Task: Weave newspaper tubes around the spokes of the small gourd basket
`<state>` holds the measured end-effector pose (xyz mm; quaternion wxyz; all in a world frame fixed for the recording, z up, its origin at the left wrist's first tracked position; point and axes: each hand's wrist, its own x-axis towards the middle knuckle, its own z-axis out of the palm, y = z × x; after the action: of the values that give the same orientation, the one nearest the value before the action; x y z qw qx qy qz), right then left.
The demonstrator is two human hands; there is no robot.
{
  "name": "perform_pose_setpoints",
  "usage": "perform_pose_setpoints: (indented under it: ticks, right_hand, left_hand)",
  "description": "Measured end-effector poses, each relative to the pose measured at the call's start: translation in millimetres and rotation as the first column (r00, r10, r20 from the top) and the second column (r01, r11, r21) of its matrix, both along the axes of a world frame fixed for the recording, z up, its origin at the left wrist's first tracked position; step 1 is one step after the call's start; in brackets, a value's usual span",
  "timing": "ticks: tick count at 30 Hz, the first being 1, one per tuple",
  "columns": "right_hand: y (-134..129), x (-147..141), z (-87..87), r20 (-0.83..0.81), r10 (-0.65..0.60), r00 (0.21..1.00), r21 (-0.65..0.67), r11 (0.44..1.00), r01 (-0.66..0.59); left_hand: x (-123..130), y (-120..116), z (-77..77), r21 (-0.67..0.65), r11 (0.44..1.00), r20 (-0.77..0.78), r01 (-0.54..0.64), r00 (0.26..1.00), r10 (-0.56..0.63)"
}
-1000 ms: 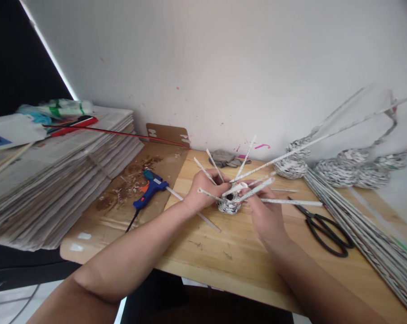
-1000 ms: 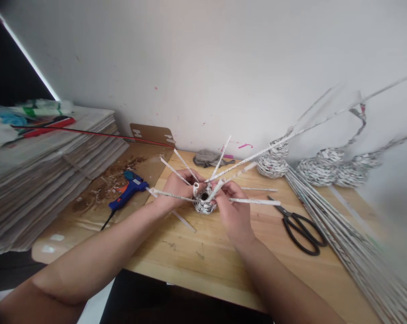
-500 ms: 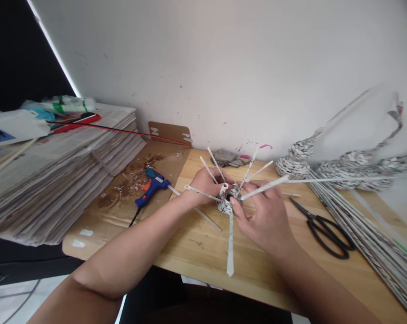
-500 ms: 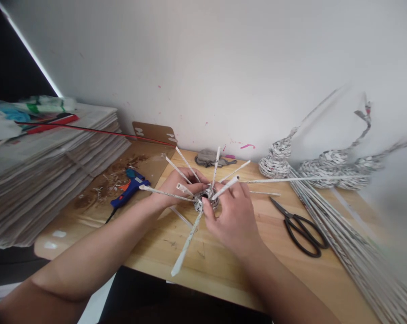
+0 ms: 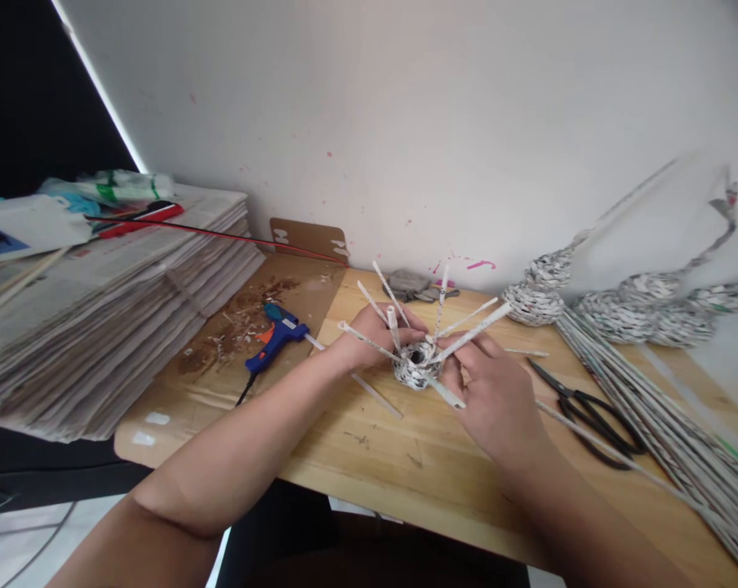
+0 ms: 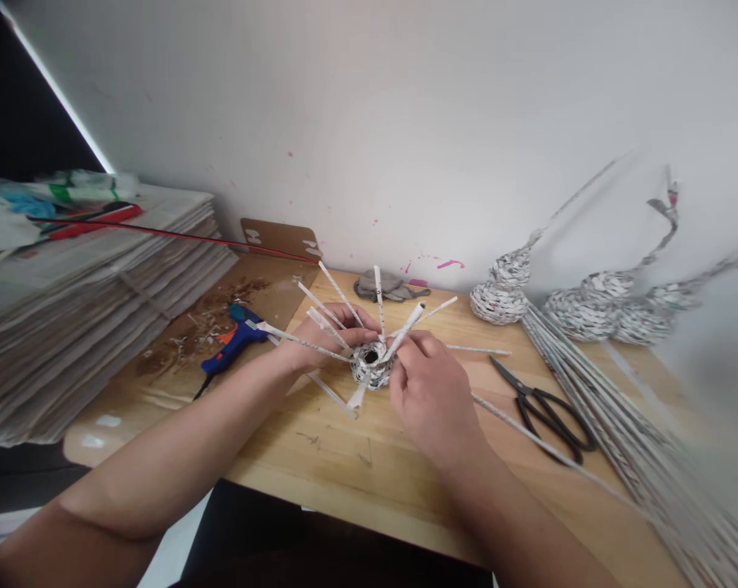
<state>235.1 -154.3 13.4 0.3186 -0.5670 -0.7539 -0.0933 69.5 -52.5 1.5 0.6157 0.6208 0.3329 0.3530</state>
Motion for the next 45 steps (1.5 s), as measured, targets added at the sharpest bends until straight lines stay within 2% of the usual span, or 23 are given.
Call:
perform_pose_setpoints:
  ticks: [2,6,9,13,15,20,22,25,27,29,32,36,38,42,45]
  right_hand:
    - [0,0,0.8,-0.080,-0.003,0.997,-0.054,0.999,-0.001]
    - [4,2,5.2,-0.266,-0.120,0.957,-0.267,0.963,0.046]
    - [11,7,6.6,-0.446,-0.194,0.874,-0.416,0.909,-0.010]
    - [18,10,6.2,-0.610,-0.247,0.753,-0.489,0.865,-0.112]
    - [18,9,6.9,-0.610,-0.240,0.755,-0.495,0.860,-0.126]
    - [13,12,9.3,-0.484,-0.186,0.855,-0.447,0.893,-0.058]
    - [12,15,9.0,-0.391,-0.139,0.910,-0.375,0.927,-0.019]
    - [12,17,9.1,-0.150,-0.021,0.989,-0.221,0.975,-0.013]
    - [12,16,10.1,-0.026,0.035,0.999,-0.172,0.984,-0.039]
    - [12,14,11.2,0.005,0.056,0.998,-0.172,0.984,-0.055]
    - [12,14,11.9,-0.174,-0.011,0.985,-0.235,0.972,-0.030]
    - [19,24,11.9,-0.457,-0.186,0.870,-0.431,0.902,-0.033]
    - [24,30,12.7,-0.516,-0.201,0.833,-0.427,0.903,-0.046]
    - [30,35,15.8,-0.557,-0.161,0.815,-0.448,0.885,-0.131]
    - [30,34,16.2,-0.613,-0.238,0.754,-0.492,0.861,-0.129]
  left_hand:
    - [1,-2,1.5,-0.039,0.999,0.016,-0.024,1.000,0.025]
    - [2,-6,3.5,-0.096,0.994,0.001,-0.050,0.999,0.051]
    - [2,-5,3.7,-0.103,0.994,-0.030,-0.040,0.999,0.037]
    - [2,-5,2.7,-0.073,0.996,-0.067,-0.043,0.997,0.038]
    - [1,-5,1.2,-0.015,0.999,-0.098,-0.047,0.994,0.045]
    - [4,-6,-3.1,0.057,0.998,-0.100,-0.031,0.994,0.037]
    - [5,-8,-2.1,0.050,0.999,-0.097,-0.011,0.995,0.016]
    - [6,-12,2.7,0.046,0.999,-0.096,-0.020,0.995,0.025]
    - [6,-13,5.4,0.056,0.998,-0.093,-0.015,0.995,0.020]
    - [5,-13,5.6,0.063,0.998,-0.076,0.010,0.997,-0.005]
    - [5,-10,1.0,0.034,0.999,-0.026,0.012,1.000,-0.011]
    - [6,-8,-5.5,0.001,1.000,0.014,-0.004,1.000,0.004]
    - [6,-9,-5.7,0.012,1.000,0.008,0.001,1.000,-0.002]
    - [6,-11,-3.0,0.026,0.999,0.004,0.022,1.000,-0.022]
    - [5,-10,-3.9,0.055,0.998,-0.008,0.027,1.000,-0.027]
